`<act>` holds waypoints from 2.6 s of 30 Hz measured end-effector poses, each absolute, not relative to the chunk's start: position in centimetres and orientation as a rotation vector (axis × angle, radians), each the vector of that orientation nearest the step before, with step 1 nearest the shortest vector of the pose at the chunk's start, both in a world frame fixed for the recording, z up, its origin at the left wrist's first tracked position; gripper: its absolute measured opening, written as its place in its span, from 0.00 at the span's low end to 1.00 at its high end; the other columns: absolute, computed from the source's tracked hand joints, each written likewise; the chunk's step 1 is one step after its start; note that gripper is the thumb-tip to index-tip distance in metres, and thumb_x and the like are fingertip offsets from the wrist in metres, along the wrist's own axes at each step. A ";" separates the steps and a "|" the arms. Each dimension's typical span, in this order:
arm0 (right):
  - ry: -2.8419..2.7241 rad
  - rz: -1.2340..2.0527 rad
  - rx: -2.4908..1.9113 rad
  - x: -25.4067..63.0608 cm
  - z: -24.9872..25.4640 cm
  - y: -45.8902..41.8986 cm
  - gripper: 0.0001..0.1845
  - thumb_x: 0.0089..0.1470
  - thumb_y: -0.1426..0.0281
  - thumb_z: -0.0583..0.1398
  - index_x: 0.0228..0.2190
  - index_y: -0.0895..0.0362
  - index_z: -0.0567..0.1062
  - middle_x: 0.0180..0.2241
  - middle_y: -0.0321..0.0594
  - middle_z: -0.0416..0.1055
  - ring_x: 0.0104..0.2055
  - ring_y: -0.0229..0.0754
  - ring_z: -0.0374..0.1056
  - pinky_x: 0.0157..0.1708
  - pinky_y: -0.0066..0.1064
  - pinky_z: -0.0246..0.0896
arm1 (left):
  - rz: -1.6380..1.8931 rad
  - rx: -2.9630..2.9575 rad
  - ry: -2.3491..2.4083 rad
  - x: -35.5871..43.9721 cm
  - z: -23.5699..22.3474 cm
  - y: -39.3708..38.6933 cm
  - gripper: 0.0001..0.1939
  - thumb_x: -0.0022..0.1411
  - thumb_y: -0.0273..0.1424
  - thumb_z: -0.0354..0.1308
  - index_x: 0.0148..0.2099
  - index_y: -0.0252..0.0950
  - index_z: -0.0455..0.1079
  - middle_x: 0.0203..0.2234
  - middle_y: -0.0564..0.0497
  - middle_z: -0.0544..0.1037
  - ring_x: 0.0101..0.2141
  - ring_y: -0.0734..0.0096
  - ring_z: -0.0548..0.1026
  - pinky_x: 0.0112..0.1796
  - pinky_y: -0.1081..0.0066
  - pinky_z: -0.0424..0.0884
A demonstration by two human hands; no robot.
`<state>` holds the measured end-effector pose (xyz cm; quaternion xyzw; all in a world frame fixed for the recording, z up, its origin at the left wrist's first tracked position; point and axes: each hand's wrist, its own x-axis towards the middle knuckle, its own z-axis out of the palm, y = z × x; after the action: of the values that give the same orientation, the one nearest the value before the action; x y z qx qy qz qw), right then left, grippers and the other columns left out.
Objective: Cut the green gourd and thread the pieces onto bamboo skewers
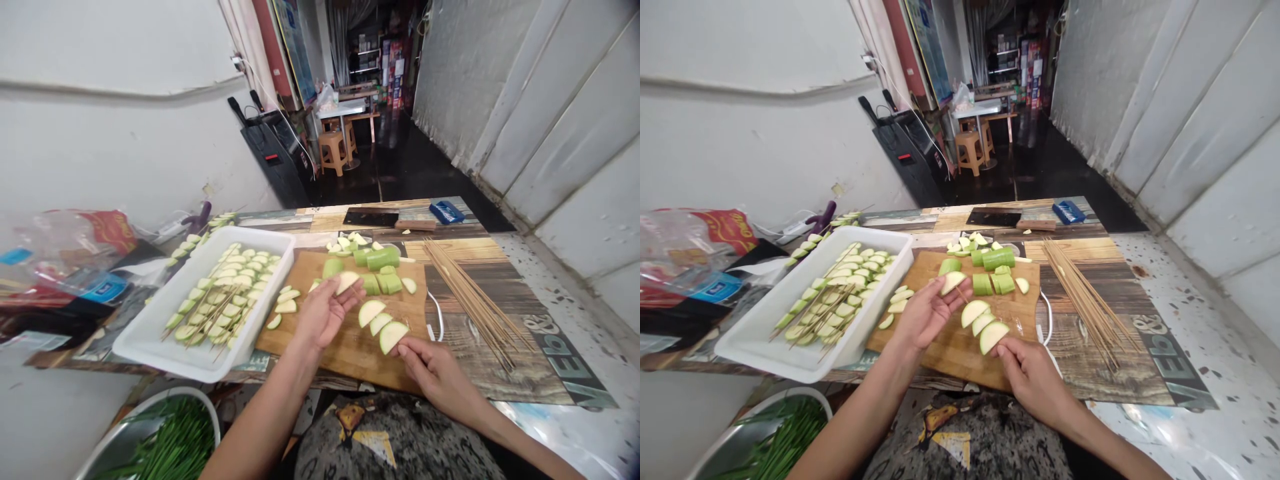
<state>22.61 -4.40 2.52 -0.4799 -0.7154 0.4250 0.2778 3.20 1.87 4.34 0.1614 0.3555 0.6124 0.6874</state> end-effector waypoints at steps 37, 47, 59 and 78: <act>-1.964 1.068 -1.308 22.4 2.8 -4.5 0.16 0.57 0.66 0.48 0.27 0.58 0.71 0.18 0.33 0.64 0.20 0.35 0.56 0.21 0.25 0.48 | 1.402 0.343 0.848 4.6 3.8 1.5 0.07 0.51 0.25 0.61 0.34 0.27 0.68 0.31 0.42 0.78 0.38 0.59 0.76 0.45 0.58 0.68; -1.937 1.087 -1.316 22.3 2.7 -4.3 0.16 0.57 0.65 0.48 0.29 0.58 0.72 0.20 0.34 0.66 0.20 0.35 0.58 0.21 0.25 0.50 | 1.343 0.408 0.919 5.4 3.6 1.0 0.05 0.53 0.27 0.58 0.34 0.31 0.72 0.29 0.45 0.78 0.33 0.68 0.76 0.35 0.73 0.72; -1.916 1.057 -1.301 22.4 2.9 -4.2 0.16 0.57 0.65 0.48 0.28 0.58 0.72 0.20 0.34 0.65 0.21 0.35 0.58 0.21 0.25 0.50 | 1.272 0.305 0.689 5.1 4.6 0.6 0.13 0.61 0.34 0.49 0.40 0.30 0.70 0.32 0.45 0.78 0.37 0.66 0.75 0.42 0.65 0.69; -2.014 0.956 -1.254 22.7 3.1 -4.3 0.15 0.58 0.66 0.48 0.29 0.57 0.71 0.22 0.35 0.69 0.23 0.36 0.63 0.24 0.25 0.55 | 1.410 0.553 0.885 6.2 3.9 -0.1 0.14 0.48 0.30 0.63 0.40 0.31 0.70 0.32 0.47 0.78 0.35 0.69 0.74 0.39 0.71 0.67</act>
<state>22.66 -4.35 3.13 -0.4694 -0.7541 0.3581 0.2878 6.24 -0.10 3.91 0.2422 0.3879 0.6182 0.6393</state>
